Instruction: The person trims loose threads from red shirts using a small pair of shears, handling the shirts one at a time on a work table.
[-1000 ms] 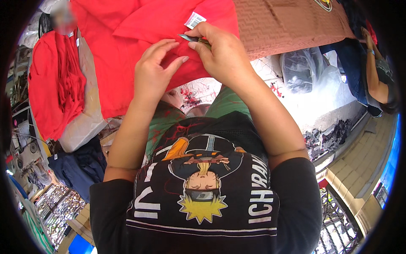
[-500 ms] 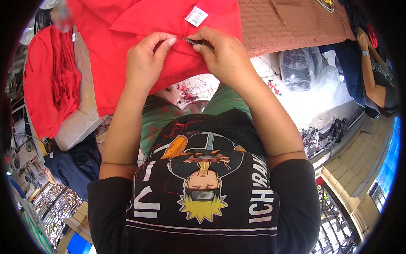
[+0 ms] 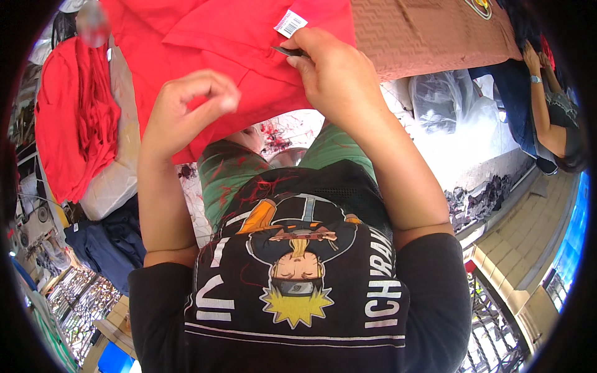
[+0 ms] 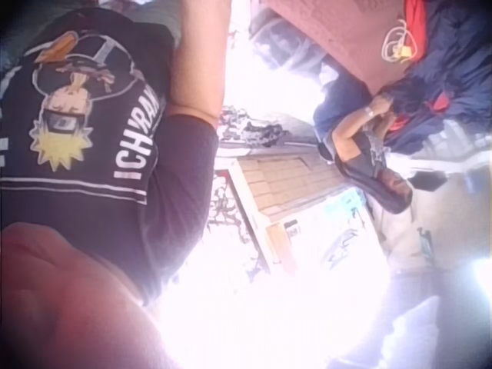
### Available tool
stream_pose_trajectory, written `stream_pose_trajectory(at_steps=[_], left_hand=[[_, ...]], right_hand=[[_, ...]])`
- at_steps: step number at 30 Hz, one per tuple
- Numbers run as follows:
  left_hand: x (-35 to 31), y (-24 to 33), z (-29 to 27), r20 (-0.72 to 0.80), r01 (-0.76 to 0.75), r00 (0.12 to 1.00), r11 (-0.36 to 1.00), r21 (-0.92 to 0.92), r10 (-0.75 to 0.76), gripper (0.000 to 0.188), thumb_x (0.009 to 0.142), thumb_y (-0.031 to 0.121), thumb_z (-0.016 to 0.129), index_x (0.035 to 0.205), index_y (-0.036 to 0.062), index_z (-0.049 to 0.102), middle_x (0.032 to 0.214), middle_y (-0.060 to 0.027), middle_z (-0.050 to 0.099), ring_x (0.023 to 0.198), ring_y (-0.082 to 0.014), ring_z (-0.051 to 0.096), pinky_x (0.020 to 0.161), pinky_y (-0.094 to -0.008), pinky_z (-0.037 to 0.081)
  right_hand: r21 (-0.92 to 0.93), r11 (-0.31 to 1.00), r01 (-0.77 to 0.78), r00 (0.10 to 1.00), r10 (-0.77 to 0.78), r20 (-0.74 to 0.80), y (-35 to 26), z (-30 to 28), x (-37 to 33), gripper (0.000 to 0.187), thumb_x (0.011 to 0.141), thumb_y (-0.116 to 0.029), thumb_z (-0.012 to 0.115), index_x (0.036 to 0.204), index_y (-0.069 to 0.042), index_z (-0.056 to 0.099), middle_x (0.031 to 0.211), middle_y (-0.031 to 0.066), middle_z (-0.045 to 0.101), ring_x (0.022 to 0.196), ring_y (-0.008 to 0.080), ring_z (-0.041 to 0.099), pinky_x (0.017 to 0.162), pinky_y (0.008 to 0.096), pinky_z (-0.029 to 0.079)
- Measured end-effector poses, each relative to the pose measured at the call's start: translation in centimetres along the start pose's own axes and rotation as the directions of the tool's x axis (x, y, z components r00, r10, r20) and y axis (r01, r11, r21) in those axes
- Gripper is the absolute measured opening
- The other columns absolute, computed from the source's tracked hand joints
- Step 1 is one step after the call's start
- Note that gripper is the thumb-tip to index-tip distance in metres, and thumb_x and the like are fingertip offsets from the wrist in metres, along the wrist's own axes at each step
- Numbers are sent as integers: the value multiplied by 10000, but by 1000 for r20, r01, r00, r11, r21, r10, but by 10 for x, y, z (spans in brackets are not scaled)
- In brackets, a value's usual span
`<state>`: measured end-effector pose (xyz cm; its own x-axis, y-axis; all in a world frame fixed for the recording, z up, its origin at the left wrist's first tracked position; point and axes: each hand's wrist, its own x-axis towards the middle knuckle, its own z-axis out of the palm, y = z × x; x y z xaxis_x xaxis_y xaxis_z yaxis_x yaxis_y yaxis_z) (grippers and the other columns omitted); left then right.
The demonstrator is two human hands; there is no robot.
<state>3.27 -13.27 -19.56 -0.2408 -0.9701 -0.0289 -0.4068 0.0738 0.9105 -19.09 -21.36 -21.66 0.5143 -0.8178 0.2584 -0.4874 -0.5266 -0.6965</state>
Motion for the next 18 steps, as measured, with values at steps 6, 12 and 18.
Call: stream_pose_trajectory(at_steps=[6, 12, 18], left_hand=[[27, -32, 58, -524, 63, 816, 863, 501, 245, 246, 760, 151, 772, 977, 46, 724, 1002, -75, 695, 892, -204, 653, 805, -316, 523], [28, -41, 70, -549, 77, 768, 803, 591, 331, 189, 768, 123, 754, 939, 47, 729, 987, -61, 700, 876, -219, 656, 772, -319, 531], [30, -34, 51, -550, 183, 835, 945, 272, -3, 148, 868, 128, 673, 966, 27, 716, 979, -80, 714, 890, -172, 669, 802, -280, 520]], right_hand=[[191, 976, -105, 994, 100, 37, 4, 28, 0, 158, 849, -84, 644, 999, -38, 650, 889, 169, 684, 838, 330, 661, 721, 401, 509], [191, 980, -47, 999, 46, 8, 10, 30, -1, 153, 850, -80, 643, 998, -44, 657, 885, 156, 687, 820, 325, 660, 714, 397, 508], [177, 983, -48, 999, 47, 14, 7, 27, -3, 151, 850, -86, 646, 994, -41, 655, 863, 157, 679, 792, 320, 654, 704, 388, 507]])
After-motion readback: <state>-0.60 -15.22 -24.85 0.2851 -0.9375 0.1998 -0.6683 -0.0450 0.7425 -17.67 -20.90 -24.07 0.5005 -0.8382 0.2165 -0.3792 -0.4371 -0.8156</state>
